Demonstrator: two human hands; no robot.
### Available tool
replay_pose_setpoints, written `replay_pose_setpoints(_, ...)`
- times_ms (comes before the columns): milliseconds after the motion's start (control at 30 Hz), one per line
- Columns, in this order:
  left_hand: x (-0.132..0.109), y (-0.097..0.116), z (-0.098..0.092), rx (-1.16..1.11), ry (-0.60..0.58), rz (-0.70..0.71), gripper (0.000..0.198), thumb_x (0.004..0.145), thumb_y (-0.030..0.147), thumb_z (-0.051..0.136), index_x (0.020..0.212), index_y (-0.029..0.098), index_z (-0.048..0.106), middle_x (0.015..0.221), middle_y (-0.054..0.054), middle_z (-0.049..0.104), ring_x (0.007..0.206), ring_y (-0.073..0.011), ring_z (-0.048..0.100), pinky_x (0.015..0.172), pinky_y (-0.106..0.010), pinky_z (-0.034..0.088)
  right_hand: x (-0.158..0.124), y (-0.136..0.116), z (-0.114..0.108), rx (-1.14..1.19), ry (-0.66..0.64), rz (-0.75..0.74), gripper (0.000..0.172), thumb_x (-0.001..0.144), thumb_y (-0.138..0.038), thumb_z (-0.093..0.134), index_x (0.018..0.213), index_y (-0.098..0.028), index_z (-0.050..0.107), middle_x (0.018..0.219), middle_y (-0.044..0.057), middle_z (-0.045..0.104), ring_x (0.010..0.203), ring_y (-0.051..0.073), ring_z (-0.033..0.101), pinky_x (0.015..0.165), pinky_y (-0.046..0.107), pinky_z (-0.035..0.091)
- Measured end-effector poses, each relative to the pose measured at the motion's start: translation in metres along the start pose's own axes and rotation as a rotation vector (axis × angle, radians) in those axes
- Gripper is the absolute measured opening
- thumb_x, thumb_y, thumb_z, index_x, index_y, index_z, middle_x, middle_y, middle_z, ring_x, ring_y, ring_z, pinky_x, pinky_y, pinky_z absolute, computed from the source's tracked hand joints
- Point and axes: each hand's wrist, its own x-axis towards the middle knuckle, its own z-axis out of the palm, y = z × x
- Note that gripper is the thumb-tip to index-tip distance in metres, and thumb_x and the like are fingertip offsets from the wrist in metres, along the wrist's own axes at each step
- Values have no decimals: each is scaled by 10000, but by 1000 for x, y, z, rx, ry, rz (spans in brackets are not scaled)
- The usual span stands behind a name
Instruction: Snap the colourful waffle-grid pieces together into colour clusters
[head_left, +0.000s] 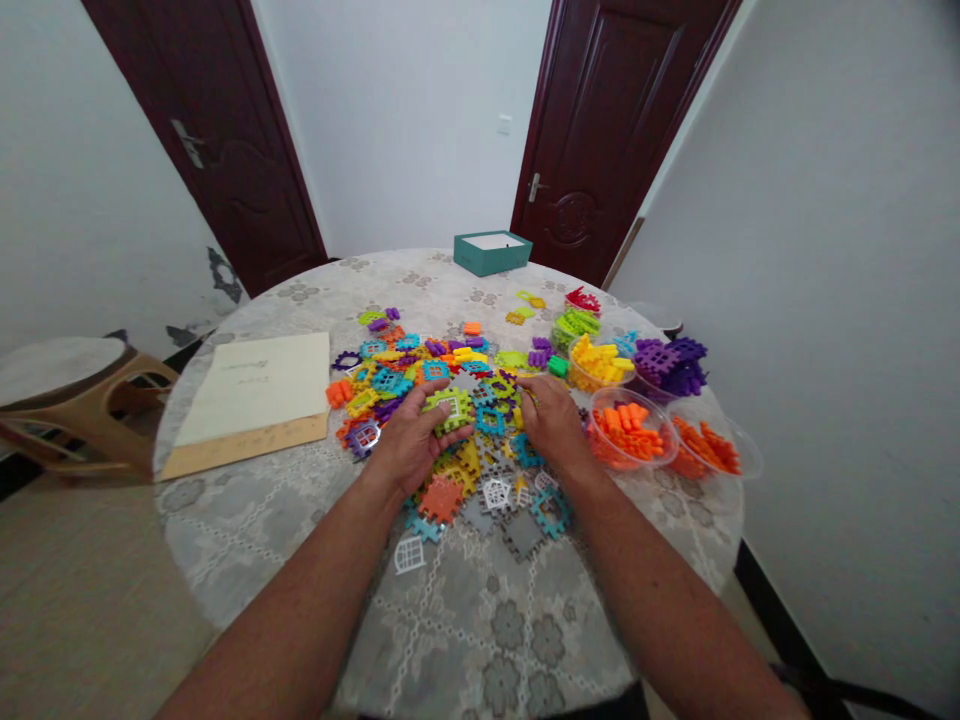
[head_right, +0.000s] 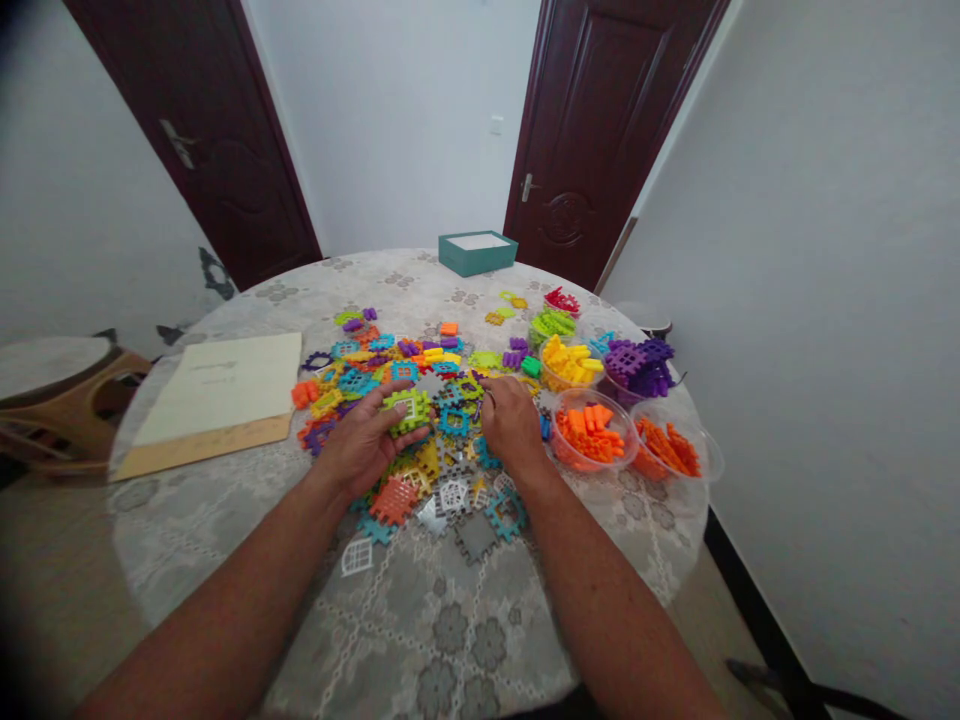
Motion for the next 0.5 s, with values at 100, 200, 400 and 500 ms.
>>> replay_pose_setpoints(100, 0, 1, -1, -10, 3, -10, 451, 848, 162, 753, 1283, 228, 656, 1133, -76, 678, 937, -191, 734, 860, -415, 674, 5, 17, 10, -167, -105, -7, 362, 970, -163, 498, 1256, -172, 720, 1264, 144, 717, 1245, 279, 592, 1136, 443, 414)
replay_pose_setpoints(200, 0, -2, 0, -18, -15, -43, 421, 845, 157, 750, 1254, 217, 671, 1134, -85, 684, 946, -194, 737, 863, -409, 673, 8, 15, 22, -288, -203, 7, 387, 979, -241, 549, 1336, -204, 693, 1432, 127, 638, 1391, 303, 475, 1188, 477, 344)
replay_pose_setpoints(400, 0, -1, 1, -51, -4, -61, 371, 865, 155, 717, 1232, 194, 684, 1122, -101, 699, 963, -209, 738, 858, -416, 672, 5, -2, 30, -407, -321, 76, 257, 994, -325, 562, 1159, -229, 735, 1389, 133, 650, 1337, 313, 500, 1139, 498, 327)
replay_pose_setpoints(500, 0, 1, 0, -94, 15, -60, 324, 893, 192, 695, 1216, 173, 688, 1117, -115, 706, 963, -222, 736, 838, -429, 675, 4, -4, 27, -386, -297, 56, 228, 1008, -303, 544, 1108, -216, 729, 1263, 127, 704, 1260, 292, 552, 1144, 492, 309)
